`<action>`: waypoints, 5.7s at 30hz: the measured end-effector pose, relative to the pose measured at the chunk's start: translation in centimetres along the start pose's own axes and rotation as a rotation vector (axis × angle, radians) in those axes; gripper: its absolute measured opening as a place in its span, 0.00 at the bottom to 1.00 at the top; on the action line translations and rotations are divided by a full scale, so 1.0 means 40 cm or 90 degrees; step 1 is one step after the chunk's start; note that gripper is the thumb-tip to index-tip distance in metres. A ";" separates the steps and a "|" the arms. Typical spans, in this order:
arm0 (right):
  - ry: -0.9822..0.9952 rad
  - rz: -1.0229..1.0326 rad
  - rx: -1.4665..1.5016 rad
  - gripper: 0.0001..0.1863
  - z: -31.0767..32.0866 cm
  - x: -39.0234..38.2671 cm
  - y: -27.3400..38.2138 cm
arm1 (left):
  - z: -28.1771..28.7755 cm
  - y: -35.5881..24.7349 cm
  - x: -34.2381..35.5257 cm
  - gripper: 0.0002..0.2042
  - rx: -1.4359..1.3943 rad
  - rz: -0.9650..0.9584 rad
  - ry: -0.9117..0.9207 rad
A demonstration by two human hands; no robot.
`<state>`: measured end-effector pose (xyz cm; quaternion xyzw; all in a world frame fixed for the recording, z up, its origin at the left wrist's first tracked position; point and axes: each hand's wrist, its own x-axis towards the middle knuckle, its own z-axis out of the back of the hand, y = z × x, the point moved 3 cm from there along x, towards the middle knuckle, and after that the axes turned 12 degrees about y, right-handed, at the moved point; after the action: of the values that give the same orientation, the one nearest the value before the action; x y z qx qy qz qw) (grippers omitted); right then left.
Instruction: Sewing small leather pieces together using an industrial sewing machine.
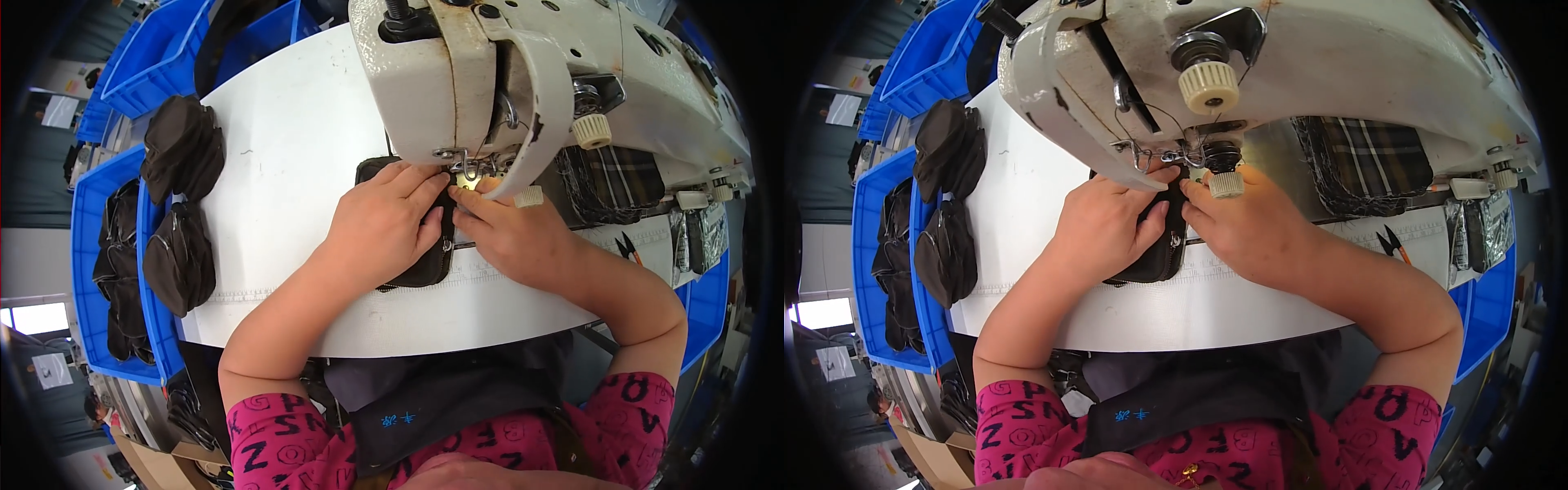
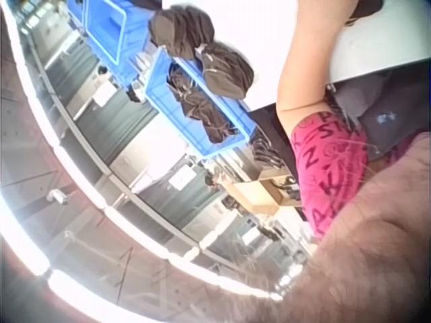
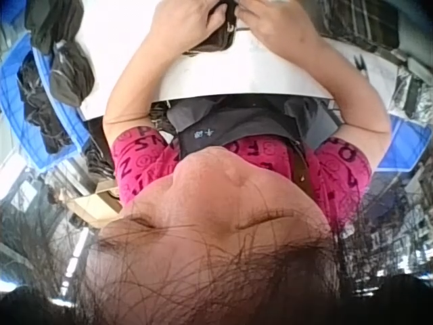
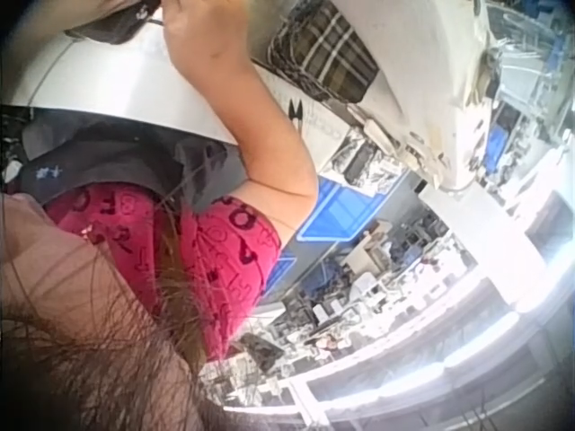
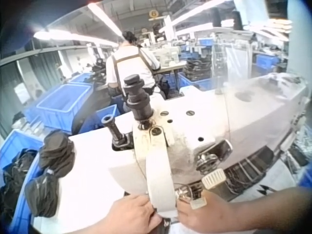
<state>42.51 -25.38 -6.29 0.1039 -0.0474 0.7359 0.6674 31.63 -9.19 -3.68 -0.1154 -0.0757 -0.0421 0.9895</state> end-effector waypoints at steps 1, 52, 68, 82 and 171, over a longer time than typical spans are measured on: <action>0.004 0.000 0.005 0.18 0.002 -0.002 -0.003 | 0.000 -0.005 0.001 0.17 0.000 0.001 0.000; -0.066 0.190 -0.092 0.09 -0.008 -0.007 0.058 | 0.003 0.002 -0.013 0.23 -0.053 -0.071 0.079; -0.021 0.163 -0.123 0.07 0.003 0.006 0.023 | -0.011 0.020 0.007 0.24 -0.035 -0.015 0.107; -0.002 0.062 -0.076 0.12 -0.009 -0.006 0.027 | -0.006 0.003 0.011 0.19 0.022 -0.124 0.010; -0.021 -0.045 0.021 0.11 -0.015 0.013 0.007 | -0.045 0.017 0.012 0.14 -0.024 -0.065 -0.010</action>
<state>42.14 -24.77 -6.75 0.1290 -0.0424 0.7109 0.6901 32.43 -8.99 -5.47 -0.1305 -0.0886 -0.0932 0.9831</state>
